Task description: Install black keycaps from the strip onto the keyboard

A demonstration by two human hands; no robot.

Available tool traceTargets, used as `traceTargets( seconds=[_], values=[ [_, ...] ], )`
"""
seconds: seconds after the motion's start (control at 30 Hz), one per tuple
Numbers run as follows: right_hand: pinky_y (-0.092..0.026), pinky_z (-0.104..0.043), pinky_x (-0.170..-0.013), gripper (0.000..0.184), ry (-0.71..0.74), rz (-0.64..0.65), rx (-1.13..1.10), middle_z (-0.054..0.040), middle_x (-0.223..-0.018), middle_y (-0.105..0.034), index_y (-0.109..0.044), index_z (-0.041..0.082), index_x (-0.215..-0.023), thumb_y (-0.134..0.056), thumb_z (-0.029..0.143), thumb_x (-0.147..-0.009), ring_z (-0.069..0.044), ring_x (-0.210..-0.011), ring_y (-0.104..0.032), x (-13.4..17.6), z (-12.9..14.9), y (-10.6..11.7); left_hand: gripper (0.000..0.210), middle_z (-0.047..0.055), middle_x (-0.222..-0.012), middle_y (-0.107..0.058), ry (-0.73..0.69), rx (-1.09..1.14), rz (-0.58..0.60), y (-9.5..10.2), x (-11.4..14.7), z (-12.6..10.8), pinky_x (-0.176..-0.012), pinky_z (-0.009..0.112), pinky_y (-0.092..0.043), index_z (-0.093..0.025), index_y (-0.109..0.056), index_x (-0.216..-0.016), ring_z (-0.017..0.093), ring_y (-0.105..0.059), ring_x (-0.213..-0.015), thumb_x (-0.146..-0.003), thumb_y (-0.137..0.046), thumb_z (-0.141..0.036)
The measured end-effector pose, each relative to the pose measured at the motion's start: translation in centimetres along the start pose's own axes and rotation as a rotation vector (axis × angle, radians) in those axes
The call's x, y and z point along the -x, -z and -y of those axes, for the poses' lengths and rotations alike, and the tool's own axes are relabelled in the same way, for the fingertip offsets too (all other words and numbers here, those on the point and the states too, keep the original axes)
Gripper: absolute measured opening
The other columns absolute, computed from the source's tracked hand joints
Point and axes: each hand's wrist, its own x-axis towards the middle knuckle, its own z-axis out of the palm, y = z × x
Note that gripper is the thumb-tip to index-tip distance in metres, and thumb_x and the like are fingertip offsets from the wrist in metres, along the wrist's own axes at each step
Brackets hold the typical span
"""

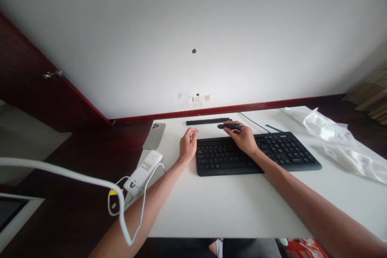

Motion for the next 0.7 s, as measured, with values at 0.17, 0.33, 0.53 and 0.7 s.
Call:
traceTargets(
  seconds=[0.17, 0.33, 0.53, 0.7],
  values=[
    [-0.054, -0.035, -0.075, 0.040, -0.027, 0.006, 0.014, -0.0121, -0.111, -0.077, -0.076, 0.017, -0.109, -0.066, 0.052, -0.093, -0.023, -0.087, -0.069, -0.1, -0.4, -0.1, 0.028, -0.002, -0.074, -0.063, -0.018, 0.050, 0.028, 0.0, 0.0, 0.1, -0.061, 0.025, -0.036, -0.022, -0.065, -0.099, 0.013, -0.047, -0.054, -0.103, -0.045, -0.042],
    [-0.053, -0.034, -0.073, 0.041, -0.023, 0.016, 0.021, -0.0110, -0.106, -0.077, -0.075, 0.017, -0.108, -0.065, 0.054, -0.094, -0.022, -0.082, -0.068, 0.0, 0.1, 0.1, 0.027, -0.001, -0.076, -0.064, -0.047, 0.028, 0.084, 0.2, 0.5, 0.0, -0.061, 0.025, -0.035, -0.022, -0.064, -0.096, 0.013, -0.050, -0.057, -0.102, -0.045, -0.040],
    [-0.053, -0.034, -0.073, 0.042, -0.032, 0.033, 0.014, -0.0102, -0.103, -0.077, -0.075, 0.017, -0.108, -0.065, 0.055, -0.093, -0.021, -0.078, -0.066, -0.1, 0.1, 0.0, 0.020, -0.006, -0.063, -0.047, -0.079, -0.026, 0.134, 1.5, 1.9, -0.2, -0.060, 0.025, -0.032, -0.022, -0.061, -0.106, 0.014, -0.044, -0.056, -0.101, -0.045, -0.034],
    [-0.052, -0.033, -0.069, 0.043, -0.054, 0.048, 0.045, -0.0091, -0.097, -0.077, -0.076, 0.018, -0.107, -0.066, 0.056, -0.092, -0.021, -0.075, -0.066, -0.2, -0.1, 0.0, 0.022, -0.006, -0.060, -0.042, -0.063, -0.053, 0.172, 2.5, 2.2, 0.1, -0.058, 0.025, -0.028, -0.022, -0.064, -0.101, 0.013, -0.039, -0.055, -0.101, -0.045, -0.034]
  ],
)
